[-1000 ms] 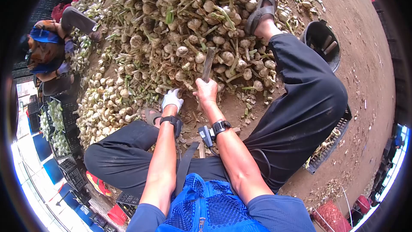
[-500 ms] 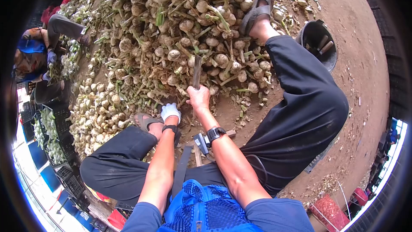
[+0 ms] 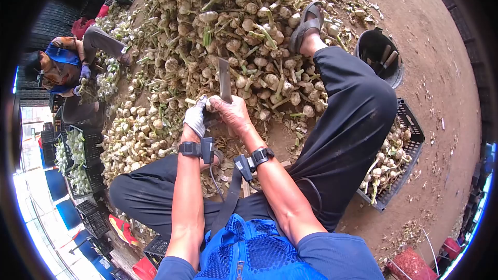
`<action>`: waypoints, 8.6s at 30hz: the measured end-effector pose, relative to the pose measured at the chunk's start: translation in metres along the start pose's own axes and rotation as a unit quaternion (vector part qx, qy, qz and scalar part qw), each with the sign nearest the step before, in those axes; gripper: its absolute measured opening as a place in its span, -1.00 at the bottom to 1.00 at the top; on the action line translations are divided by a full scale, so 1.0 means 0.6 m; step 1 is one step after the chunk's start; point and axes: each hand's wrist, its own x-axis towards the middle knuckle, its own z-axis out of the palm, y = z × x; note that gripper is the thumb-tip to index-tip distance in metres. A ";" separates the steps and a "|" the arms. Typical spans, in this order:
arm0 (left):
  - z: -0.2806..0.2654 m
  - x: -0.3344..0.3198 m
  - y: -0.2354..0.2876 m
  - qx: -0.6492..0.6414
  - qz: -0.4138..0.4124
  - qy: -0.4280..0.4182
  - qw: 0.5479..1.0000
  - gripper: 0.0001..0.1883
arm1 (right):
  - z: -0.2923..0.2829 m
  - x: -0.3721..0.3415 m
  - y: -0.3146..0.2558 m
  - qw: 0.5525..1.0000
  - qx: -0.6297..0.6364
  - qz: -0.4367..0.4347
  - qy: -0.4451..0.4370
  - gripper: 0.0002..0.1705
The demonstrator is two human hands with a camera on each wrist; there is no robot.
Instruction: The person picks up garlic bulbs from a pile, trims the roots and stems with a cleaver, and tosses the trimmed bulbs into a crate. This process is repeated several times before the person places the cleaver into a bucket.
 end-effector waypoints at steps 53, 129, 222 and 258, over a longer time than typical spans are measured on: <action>-0.055 -0.104 0.091 0.398 0.392 -0.061 0.827 -0.79 | 0.051 -0.028 -0.012 0.748 -0.472 -0.465 0.021 -0.73; -0.351 -0.102 0.129 -0.400 0.265 0.009 0.878 -0.66 | 0.002 0.021 0.113 0.977 -0.106 0.036 0.181 -0.80; -0.044 -0.246 0.147 0.048 0.406 -0.019 0.912 -0.42 | 0.115 -0.057 -0.026 0.967 0.203 0.033 -0.150 -0.75; -0.038 0.137 -0.157 0.231 0.009 0.168 0.958 -0.30 | -0.051 0.054 0.074 0.942 0.152 0.016 0.299 -0.80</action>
